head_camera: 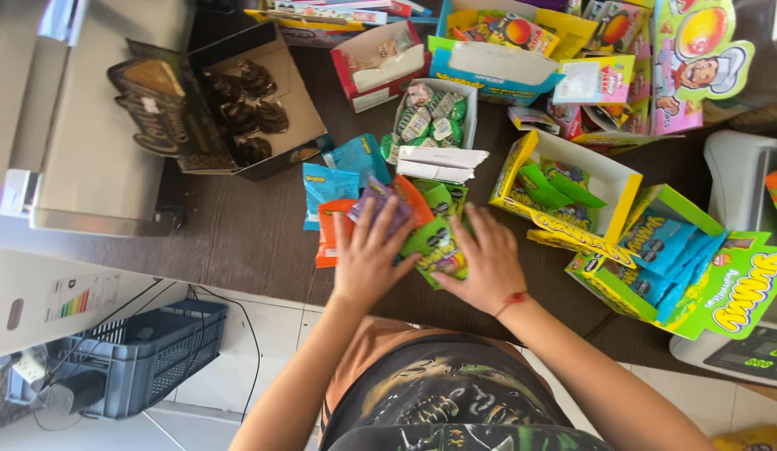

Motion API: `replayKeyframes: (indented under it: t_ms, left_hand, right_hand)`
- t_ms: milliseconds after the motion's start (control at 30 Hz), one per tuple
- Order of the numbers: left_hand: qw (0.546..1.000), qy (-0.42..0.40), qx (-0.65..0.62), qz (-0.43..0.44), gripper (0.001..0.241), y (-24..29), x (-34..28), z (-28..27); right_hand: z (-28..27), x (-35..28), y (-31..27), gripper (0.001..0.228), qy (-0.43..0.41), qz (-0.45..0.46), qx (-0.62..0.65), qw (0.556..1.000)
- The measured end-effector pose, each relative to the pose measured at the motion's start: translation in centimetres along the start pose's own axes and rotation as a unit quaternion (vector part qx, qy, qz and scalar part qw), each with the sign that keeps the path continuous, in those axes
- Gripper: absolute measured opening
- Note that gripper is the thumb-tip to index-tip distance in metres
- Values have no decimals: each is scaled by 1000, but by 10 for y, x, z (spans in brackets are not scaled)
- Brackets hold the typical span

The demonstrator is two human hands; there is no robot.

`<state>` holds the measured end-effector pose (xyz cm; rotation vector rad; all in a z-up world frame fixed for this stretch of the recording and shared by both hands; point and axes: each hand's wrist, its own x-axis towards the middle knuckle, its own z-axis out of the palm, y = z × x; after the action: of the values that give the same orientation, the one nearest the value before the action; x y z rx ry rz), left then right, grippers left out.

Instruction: The person organizes candy packets by picking them up from a table and placing them into their corresponding cardboard display boxes.

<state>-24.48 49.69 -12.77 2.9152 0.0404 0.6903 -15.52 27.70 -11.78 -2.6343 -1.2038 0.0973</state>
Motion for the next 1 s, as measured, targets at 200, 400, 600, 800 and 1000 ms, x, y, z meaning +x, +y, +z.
replayKeyframes:
  t_ms: [200,400,600,800,1000]
  left_hand:
    - [1000,-16,-15,-20,48,-54,-30,-10]
    - [997,37,19,-64,58,-63,-29,-7]
    - [992,69,62,-82,62,-56,-32,-9]
    - [990,108,25,-82,58,-19,-32,-30]
    - [934,246,-27,-257,66,-114,12,-57]
  right_hand:
    - [45,38,-43,99,87,-83,55,991]
    - [64,87,-48,100,60,-160,83,982]
    - [50,81,-38,78,93,-177,38,979]
    - [16,27,-17,62,184,-173,122,960]
    - [-49,19,-18,59,166,-31,289,942]
